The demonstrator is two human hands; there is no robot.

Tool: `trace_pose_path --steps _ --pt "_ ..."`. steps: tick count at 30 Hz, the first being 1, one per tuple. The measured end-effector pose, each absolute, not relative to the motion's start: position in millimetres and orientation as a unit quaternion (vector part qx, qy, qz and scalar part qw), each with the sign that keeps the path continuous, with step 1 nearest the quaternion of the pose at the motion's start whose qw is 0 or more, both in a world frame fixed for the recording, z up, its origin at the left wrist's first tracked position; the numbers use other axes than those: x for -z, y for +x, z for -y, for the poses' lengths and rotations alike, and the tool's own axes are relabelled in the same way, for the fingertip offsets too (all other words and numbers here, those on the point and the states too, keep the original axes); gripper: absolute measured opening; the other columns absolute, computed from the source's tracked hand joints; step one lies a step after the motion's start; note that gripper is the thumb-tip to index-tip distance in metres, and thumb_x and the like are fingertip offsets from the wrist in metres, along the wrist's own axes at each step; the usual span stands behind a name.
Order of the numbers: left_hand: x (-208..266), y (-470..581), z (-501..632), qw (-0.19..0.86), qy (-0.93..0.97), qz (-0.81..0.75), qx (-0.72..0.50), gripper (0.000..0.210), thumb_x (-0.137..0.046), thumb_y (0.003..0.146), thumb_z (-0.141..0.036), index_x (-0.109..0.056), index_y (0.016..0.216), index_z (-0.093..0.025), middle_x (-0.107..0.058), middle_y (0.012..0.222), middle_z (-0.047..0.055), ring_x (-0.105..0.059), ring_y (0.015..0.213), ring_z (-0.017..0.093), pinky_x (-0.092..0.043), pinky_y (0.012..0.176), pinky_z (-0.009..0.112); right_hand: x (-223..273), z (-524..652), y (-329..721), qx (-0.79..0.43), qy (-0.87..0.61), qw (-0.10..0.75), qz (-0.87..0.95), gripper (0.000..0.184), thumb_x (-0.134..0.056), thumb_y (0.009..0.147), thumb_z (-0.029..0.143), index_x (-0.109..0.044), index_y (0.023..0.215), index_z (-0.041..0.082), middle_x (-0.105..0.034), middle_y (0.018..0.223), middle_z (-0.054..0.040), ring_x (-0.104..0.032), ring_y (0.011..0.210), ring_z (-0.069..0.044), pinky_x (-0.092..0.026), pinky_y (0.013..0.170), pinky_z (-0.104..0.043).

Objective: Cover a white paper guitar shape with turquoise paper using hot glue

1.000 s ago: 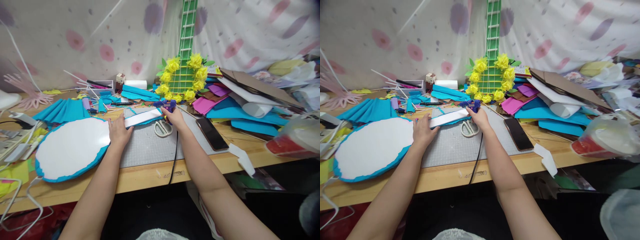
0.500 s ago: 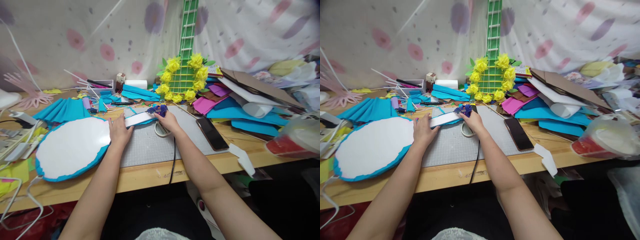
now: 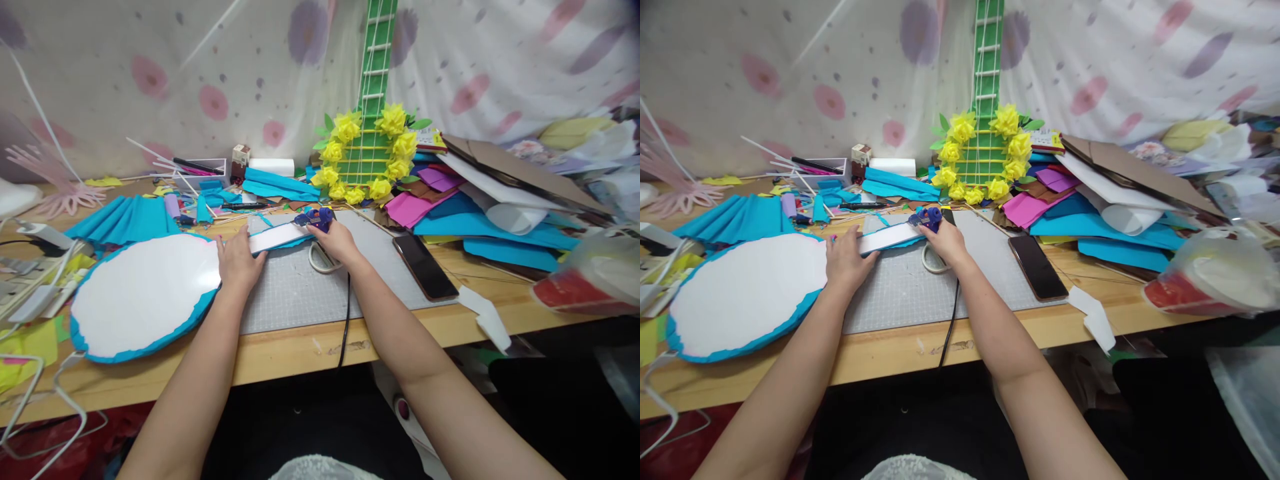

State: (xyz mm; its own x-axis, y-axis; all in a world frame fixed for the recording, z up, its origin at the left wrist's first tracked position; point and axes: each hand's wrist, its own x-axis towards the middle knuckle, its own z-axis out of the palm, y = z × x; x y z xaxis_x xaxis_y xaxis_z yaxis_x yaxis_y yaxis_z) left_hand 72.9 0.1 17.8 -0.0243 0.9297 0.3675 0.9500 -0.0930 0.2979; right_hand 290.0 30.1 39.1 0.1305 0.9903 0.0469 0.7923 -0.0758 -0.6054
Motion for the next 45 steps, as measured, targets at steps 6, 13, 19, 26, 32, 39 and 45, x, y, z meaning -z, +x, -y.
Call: trace_pose_path --steps 6,13,19,26,32,39,45 --pt "-16 72 0 0.015 -0.701 0.669 0.246 0.068 -0.056 0.075 -0.036 -0.035 0.136 -0.014 -0.059 0.122 0.013 -0.05 0.118 0.03 -0.013 0.114 0.049 -38 -32 296 -0.188 -0.711 0.264 0.625 0.05 -0.052 0.084 0.053 -0.06 0.119 0.018 -0.067 0.112 -0.0124 -0.062 0.105 -0.027 -0.047 0.084 -0.034" --pt "-17 72 0 0.02 -0.699 0.672 0.244 0.066 -0.055 0.074 -0.036 -0.037 0.134 -0.015 -0.06 0.122 0.012 -0.05 0.117 0.03 -0.014 0.113 0.05 -40 -30 292 -0.196 -0.711 0.256 0.625 0.05 -0.053 0.082 0.055 -0.062 0.115 0.018 -0.069 0.107 -0.0122 -0.064 0.1 -0.027 -0.047 0.079 -0.032" --pt "-19 73 0 0.021 -0.697 0.674 0.242 0.066 -0.057 0.074 -0.035 -0.037 0.133 -0.016 -0.06 0.121 0.012 -0.051 0.115 0.03 -0.014 0.113 0.05 -37 -31 293 -0.19 -0.713 0.255 0.625 0.051 -0.052 0.083 0.055 -0.06 0.118 0.018 -0.067 0.111 -0.0127 -0.062 0.103 -0.027 -0.047 0.082 -0.033" --pt "-20 73 0 0.019 -0.698 0.674 0.239 0.066 -0.058 0.074 -0.035 -0.038 0.133 -0.013 -0.06 0.122 0.013 -0.051 0.116 0.03 -0.014 0.113 0.049 -36 -31 288 -0.178 -0.713 0.244 0.633 0.051 -0.051 0.084 0.055 -0.06 0.116 0.017 -0.068 0.109 -0.0137 -0.063 0.102 -0.028 -0.047 0.081 -0.034" --pt "-20 73 0 0.017 -0.696 0.677 0.24 0.067 -0.06 0.073 -0.035 -0.038 0.133 -0.013 -0.06 0.121 0.013 -0.052 0.115 0.03 -0.015 0.113 0.048 -36 -30 289 -0.204 -0.696 0.295 0.622 0.045 -0.057 0.08 0.052 -0.064 0.108 0.018 -0.07 0.1 -0.0109 -0.066 0.092 -0.024 -0.049 0.077 -0.031" --pt "-20 70 -2 0.013 -0.693 0.683 0.23 0.068 -0.059 0.073 -0.035 -0.037 0.134 -0.013 -0.06 0.122 0.012 -0.051 0.116 0.03 -0.015 0.114 0.048 -43 -34 317 -0.401 -0.556 0.517 0.513 0.043 -0.061 0.073 0.058 -0.06 0.069 0.016 -0.064 0.06 -0.0036 -0.049 0.042 -0.008 -0.043 0.043 -0.021" --pt "-21 59 -5 0.006 -0.702 0.675 0.226 0.072 -0.061 0.073 -0.035 -0.035 0.137 -0.013 -0.057 0.127 0.012 -0.05 0.118 0.031 -0.016 0.113 0.049 -40 -40 366 -0.309 -0.59 0.588 0.459 0.047 -0.065 0.066 0.06 -0.061 0.078 0.015 -0.068 0.071 -0.0055 -0.05 0.045 -0.007 -0.037 0.037 -0.018"
